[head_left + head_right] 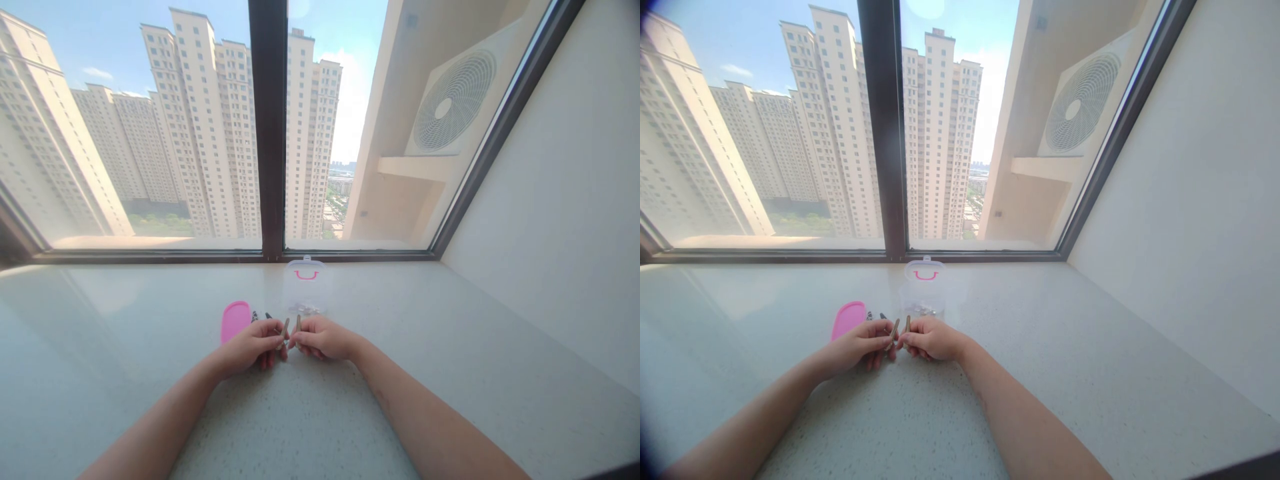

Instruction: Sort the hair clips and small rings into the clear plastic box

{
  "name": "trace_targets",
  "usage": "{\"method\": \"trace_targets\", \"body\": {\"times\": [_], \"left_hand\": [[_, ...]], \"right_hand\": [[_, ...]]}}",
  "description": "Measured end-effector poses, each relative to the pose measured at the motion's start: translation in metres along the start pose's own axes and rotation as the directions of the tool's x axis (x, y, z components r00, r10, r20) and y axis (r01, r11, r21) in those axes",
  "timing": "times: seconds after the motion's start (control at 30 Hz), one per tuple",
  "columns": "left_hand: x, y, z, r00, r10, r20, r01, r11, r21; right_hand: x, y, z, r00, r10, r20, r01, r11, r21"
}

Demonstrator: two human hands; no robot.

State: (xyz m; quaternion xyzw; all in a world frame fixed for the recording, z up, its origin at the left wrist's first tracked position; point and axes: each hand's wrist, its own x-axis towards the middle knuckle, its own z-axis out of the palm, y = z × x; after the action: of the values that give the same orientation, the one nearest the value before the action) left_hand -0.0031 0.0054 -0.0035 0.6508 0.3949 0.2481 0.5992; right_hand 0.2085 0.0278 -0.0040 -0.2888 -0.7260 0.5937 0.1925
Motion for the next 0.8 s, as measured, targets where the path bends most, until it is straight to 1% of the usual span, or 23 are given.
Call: {"method": "trace_targets", "body": {"times": [0.13,0.37,0.53,0.67,0.8], "left_hand": [[-0.0005,0.0013,0.0002,1.000,-0.010,-0.006,0.010,1.000,0.000],[-0.0008,0.0036,0.0007,1.000,-0.014,-0.002,0.014,1.000,0.017],[-0.0011,0.0052,0.0011,1.000,-0.011,-0.006,0.011,1.000,0.023],[-0.0005,0.0036,0.0006,1.000,-0.006,-0.008,0.006,1.000,0.024],[-0.0003,0.0015,-0.0001,1.000,0.008,0.002,-0.008,1.000,0.021]], "right_hand": [[0.0001,0.0001,-0.0005,1.000,0.010,0.003,-0.010,1.000,0.006],[0.0013,0.0028,-0.0021,0.999,-0.021,0.032,0.020,0.999,0.043],[0.0017,0.0049,-0.0027,0.999,-0.003,0.032,0.001,0.998,0.062],[0.0018,0.0056,-0.0029,0.999,-0.013,0.052,0.009,0.997,0.081],[0.0013,0.0029,-0.0020,1.000,-0.003,0.027,0.001,0.998,0.070]]}}
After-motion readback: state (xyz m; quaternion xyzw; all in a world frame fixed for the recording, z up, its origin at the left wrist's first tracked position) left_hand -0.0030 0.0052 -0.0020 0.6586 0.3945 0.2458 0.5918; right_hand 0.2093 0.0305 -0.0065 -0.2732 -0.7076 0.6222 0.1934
